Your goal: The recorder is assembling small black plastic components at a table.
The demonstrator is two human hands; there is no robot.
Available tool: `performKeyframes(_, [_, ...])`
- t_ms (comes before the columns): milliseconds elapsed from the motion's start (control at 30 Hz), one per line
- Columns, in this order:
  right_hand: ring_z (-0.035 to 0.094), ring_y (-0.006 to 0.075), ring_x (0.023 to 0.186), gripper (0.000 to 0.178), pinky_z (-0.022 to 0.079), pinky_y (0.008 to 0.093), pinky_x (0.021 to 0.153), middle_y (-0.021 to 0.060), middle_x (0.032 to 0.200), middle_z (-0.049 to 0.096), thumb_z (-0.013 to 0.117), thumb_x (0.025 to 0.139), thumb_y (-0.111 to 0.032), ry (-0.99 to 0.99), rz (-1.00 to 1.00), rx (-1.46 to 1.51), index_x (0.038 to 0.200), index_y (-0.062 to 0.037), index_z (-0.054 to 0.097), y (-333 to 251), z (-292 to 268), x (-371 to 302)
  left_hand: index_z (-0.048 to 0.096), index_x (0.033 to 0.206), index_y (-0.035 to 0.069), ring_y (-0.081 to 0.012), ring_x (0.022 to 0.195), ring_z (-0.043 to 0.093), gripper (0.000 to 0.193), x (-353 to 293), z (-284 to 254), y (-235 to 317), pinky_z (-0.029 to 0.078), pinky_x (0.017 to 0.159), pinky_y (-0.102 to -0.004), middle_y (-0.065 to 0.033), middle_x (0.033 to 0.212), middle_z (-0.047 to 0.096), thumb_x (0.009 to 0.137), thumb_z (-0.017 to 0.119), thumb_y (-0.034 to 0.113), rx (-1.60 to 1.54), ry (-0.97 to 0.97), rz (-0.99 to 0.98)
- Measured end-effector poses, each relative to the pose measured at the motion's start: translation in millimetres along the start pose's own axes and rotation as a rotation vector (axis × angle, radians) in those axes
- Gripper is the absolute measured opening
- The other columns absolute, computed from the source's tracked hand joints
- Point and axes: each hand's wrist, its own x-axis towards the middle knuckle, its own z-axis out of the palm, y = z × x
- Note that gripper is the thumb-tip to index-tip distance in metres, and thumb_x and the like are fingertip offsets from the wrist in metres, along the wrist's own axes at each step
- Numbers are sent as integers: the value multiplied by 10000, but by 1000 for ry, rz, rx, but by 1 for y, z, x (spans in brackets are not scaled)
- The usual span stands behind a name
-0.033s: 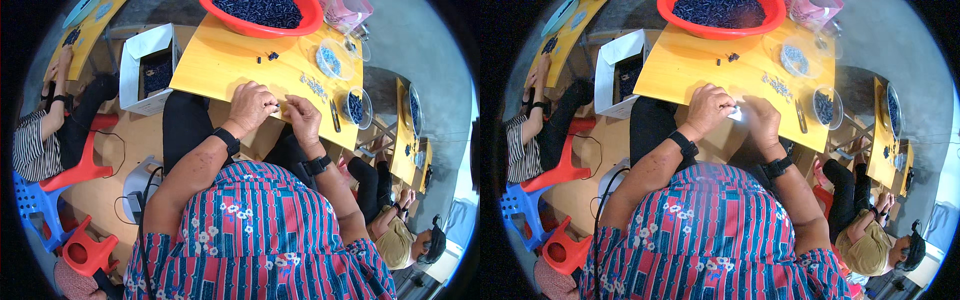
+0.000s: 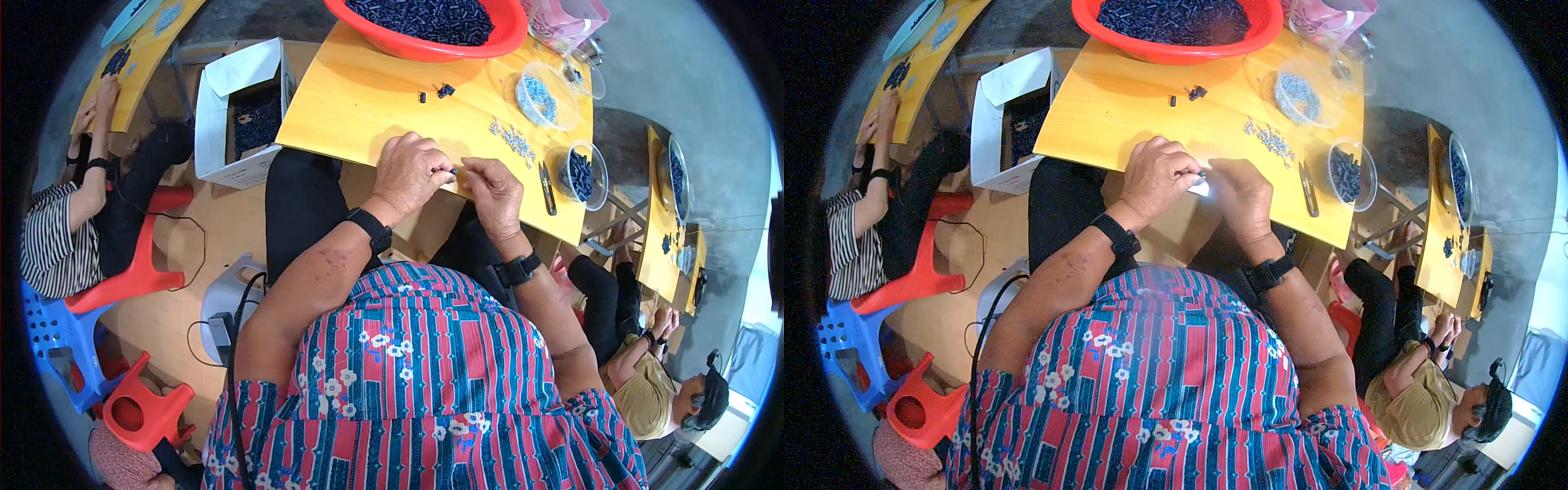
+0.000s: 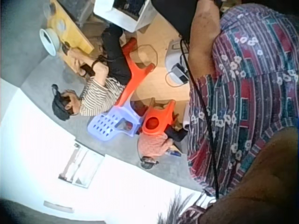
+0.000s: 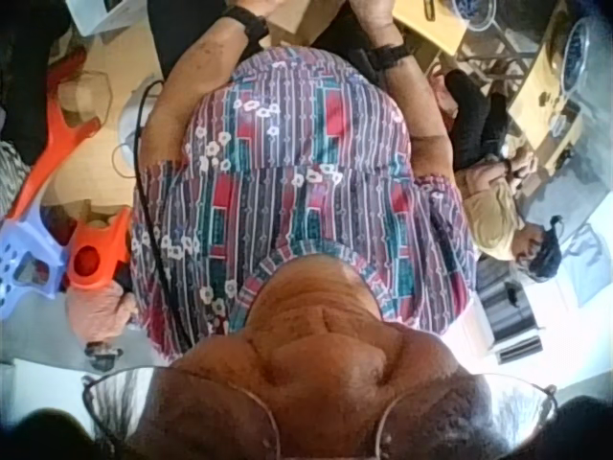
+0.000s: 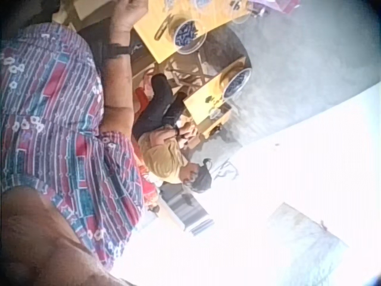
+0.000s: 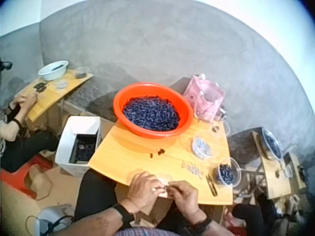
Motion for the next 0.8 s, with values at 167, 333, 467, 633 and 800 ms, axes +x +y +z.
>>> performKeyframes(167, [673, 337, 843, 177, 552, 380, 746, 148, 912, 689, 663, 843, 4, -22, -235, -186, 1001, -51, 721, -12, 1, -3, 715, 720, 156, -225, 833, 596, 111, 2, -1, 1, 442, 798, -380, 23, 771, 667, 701, 798, 227, 44, 17, 34])
performKeyframes(333, [663, 321, 831, 316, 538, 412, 726, 125, 911, 679, 640, 783, 9, -25, -497, -346, 1085, -65, 696, -10, -1, -6, 708, 711, 154, -223, 851, 593, 89, -1, -2, 6, 441, 803, -381, 24, 784, 664, 708, 778, 209, 53, 12, 0])
performKeyframes(467, [654, 315, 807, 270, 534, 397, 706, 118, 907, 681, 670, 779, -14, 3, -576, -401, 1045, -54, 702, -8, -2, -6, 726, 737, 156, -219, 878, 589, 107, -3, -1, 4, 437, 838, -386, 19, 806, 664, 732, 770, 253, 54, 3, -5])
performKeyframes(633, [666, 339, 824, 308, 546, 399, 740, 149, 925, 678, 721, 764, -42, -197, -364, -189, 1071, -69, 709, -12, -14, 11, 721, 749, 156, -223, 902, 586, 120, -2, -5, 7, 429, 864, -391, 18, 820, 661, 733, 780, 260, 32, -47, -34])
performKeyframes(800, [655, 355, 926, 320, 545, 404, 809, 164, 1031, 683, 728, 770, -67, 15, -382, -322, 1087, -70, 688, -27, -8, 56, 709, 766, 159, -221, 925, 582, 126, -5, -8, 5, 417, 900, -399, 9, 836, 653, 745, 772, 265, -20, -91, -24])
